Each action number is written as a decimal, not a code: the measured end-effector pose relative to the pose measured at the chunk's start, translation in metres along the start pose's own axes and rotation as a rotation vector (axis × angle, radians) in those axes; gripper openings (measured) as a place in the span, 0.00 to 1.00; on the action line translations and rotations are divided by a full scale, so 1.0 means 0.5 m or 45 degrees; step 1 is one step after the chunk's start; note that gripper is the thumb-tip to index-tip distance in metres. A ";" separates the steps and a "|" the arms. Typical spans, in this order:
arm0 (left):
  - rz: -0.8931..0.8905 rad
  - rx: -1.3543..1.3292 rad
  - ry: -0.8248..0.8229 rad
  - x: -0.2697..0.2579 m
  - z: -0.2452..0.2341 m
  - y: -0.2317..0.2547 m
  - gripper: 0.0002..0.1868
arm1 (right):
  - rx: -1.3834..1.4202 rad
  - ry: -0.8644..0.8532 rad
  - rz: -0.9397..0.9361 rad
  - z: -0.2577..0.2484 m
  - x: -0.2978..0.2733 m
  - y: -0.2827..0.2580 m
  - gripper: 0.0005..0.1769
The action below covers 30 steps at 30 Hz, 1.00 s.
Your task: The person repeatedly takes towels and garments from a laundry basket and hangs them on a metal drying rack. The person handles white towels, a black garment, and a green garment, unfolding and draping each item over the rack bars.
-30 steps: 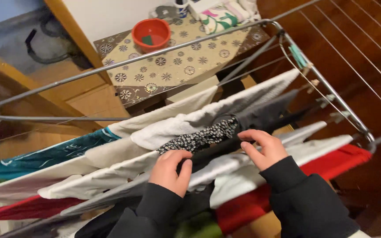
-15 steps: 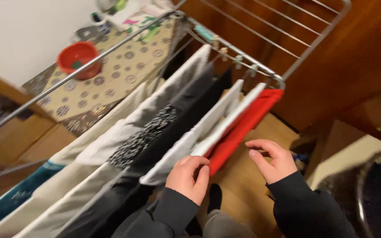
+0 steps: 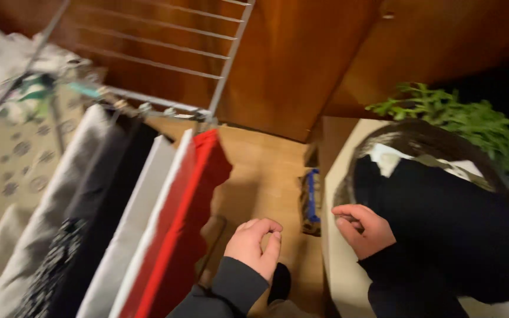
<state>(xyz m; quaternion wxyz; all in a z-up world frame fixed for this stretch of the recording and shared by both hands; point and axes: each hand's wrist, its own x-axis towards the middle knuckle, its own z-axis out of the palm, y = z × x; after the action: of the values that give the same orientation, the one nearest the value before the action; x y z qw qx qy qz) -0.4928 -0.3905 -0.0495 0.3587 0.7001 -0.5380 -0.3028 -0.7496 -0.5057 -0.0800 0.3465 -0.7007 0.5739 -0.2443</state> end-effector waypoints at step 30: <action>0.408 0.236 -1.190 0.194 0.675 0.326 0.33 | 0.365 0.793 1.269 -0.398 -0.103 0.382 0.38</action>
<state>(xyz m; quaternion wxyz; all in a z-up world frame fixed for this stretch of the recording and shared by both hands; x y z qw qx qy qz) -0.8308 -0.5708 -0.1070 0.0576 0.4271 -0.7666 -0.4760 -1.0294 -0.5156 -0.0960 0.3258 -0.1892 0.8689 -0.3209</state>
